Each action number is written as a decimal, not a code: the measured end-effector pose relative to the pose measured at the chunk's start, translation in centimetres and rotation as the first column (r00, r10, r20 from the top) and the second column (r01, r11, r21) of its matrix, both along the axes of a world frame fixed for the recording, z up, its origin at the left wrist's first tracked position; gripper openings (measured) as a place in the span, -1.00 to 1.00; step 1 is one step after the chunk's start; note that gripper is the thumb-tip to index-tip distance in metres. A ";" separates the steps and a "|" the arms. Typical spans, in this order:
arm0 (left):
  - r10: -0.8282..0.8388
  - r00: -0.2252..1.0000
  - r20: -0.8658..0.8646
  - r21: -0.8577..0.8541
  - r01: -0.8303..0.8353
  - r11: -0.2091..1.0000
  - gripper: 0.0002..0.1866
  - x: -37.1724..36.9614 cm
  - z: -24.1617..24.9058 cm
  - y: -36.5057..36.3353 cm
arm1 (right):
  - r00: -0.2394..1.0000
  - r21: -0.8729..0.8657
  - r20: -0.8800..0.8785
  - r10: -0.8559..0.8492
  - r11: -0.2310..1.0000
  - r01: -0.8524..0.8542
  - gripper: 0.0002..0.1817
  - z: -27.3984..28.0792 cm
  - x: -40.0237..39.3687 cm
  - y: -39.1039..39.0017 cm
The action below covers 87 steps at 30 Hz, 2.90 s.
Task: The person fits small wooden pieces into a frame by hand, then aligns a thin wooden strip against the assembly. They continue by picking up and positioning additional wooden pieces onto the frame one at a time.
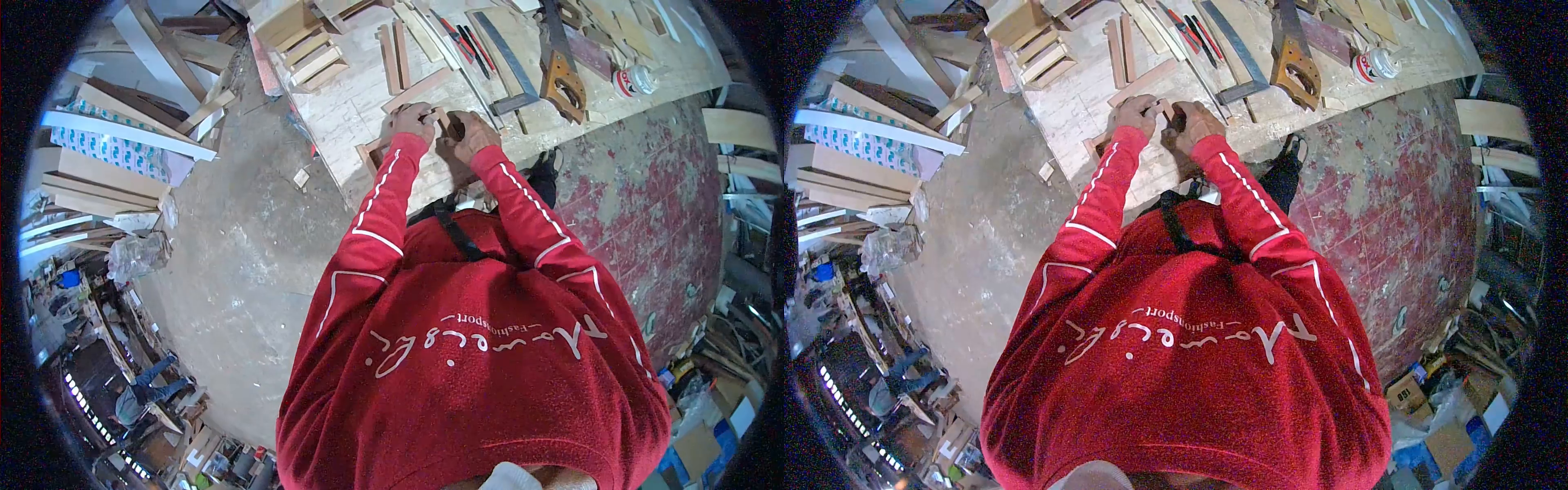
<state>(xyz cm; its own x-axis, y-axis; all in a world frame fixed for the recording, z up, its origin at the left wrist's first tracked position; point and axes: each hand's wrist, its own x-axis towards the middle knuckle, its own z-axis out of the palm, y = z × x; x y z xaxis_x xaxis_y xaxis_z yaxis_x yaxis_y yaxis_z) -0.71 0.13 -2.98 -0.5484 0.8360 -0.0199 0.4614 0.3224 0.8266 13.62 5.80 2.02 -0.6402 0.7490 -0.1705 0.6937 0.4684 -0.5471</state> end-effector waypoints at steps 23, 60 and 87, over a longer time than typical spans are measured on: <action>0.548 0.715 -0.434 0.058 -0.585 0.809 -0.72 -3.0 -0.2 -17.9 | 0.877 -0.132 -0.371 -0.304 0.953 0.274 -0.83 -4.6 7.6 -2.6; 0.686 0.728 -0.019 0.201 -0.669 0.715 -0.59 -1.6 -1.8 -17.1 | 0.850 0.049 -0.356 -0.388 0.901 0.431 -0.66 -4.9 2.6 -4.9; -0.167 0.816 -0.554 -0.214 0.054 0.975 -0.62 -0.4 3.0 -4.8 | 0.980 -0.031 -0.127 -0.155 0.988 0.152 -0.57 -2.3 -0.2 -0.4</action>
<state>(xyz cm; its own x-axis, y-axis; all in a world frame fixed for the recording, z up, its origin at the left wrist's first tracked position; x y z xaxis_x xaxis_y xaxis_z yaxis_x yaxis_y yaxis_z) -1.06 -4.67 0.03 -0.4136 0.9040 0.1086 0.8698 0.3569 0.3407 13.44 5.35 -0.30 -0.5355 0.8372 -0.1110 0.6797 0.3493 -0.6449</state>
